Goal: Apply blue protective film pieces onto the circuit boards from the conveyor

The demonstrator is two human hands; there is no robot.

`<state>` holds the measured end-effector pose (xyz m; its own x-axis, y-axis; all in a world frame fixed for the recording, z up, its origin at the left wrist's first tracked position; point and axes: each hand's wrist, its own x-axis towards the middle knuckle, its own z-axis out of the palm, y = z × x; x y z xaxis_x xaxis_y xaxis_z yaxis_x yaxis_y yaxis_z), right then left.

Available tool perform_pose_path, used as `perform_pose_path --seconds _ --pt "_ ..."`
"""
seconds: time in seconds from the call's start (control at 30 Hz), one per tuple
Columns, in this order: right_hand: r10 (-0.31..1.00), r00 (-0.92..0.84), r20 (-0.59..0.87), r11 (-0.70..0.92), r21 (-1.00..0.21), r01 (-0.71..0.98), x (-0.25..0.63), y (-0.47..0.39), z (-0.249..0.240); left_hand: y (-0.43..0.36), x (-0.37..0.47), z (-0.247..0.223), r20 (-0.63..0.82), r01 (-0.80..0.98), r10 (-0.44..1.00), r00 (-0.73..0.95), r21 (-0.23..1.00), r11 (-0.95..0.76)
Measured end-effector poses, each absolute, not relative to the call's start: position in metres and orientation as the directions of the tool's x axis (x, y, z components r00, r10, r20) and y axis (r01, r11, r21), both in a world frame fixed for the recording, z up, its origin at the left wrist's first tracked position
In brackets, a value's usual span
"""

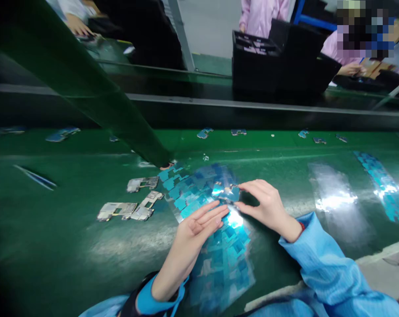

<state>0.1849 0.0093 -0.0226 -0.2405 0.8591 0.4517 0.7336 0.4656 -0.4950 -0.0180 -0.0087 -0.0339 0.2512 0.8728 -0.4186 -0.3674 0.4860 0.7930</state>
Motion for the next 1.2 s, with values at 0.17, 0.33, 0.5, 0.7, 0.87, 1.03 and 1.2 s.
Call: perform_pose_path --seconds 0.17,0.33,0.5,0.7,0.87,1.03,1.2 --pt "0.937 0.021 0.349 0.125 -0.391 0.912 0.240 0.092 -0.019 0.001 -0.025 -0.037 -0.334 -0.364 0.924 0.184 0.850 0.380" --pt "0.932 0.182 0.314 -0.057 -0.367 0.929 0.277 0.157 -0.019 0.013 -0.036 -0.036 -0.263 -0.416 0.964 0.051 0.872 0.259" --pt "0.953 -0.026 0.303 0.133 -0.337 0.932 0.235 0.131 -0.026 0.023 -0.047 -0.031 -0.219 -0.463 0.970 -0.106 0.874 0.147" --pt "0.725 -0.688 0.034 0.633 -0.428 0.645 0.157 0.031 -0.045 0.034 -0.056 -0.032 -0.210 -0.429 0.949 -0.237 0.899 0.092" --pt "0.781 -0.614 0.116 0.564 -0.555 0.612 0.159 0.019 -0.052 0.038 -0.058 -0.039 -0.176 -0.257 0.961 -0.214 0.959 0.119" --pt "0.852 -0.476 0.217 0.493 -0.637 0.593 0.170 0.029 -0.040 0.027 -0.050 -0.031 -0.182 -0.059 0.983 -0.011 0.982 0.181" --pt "0.844 -0.485 0.227 0.507 -0.630 0.588 0.167 0.034 -0.028 0.021 -0.042 -0.029 -0.297 -0.070 0.931 0.211 0.946 0.317"
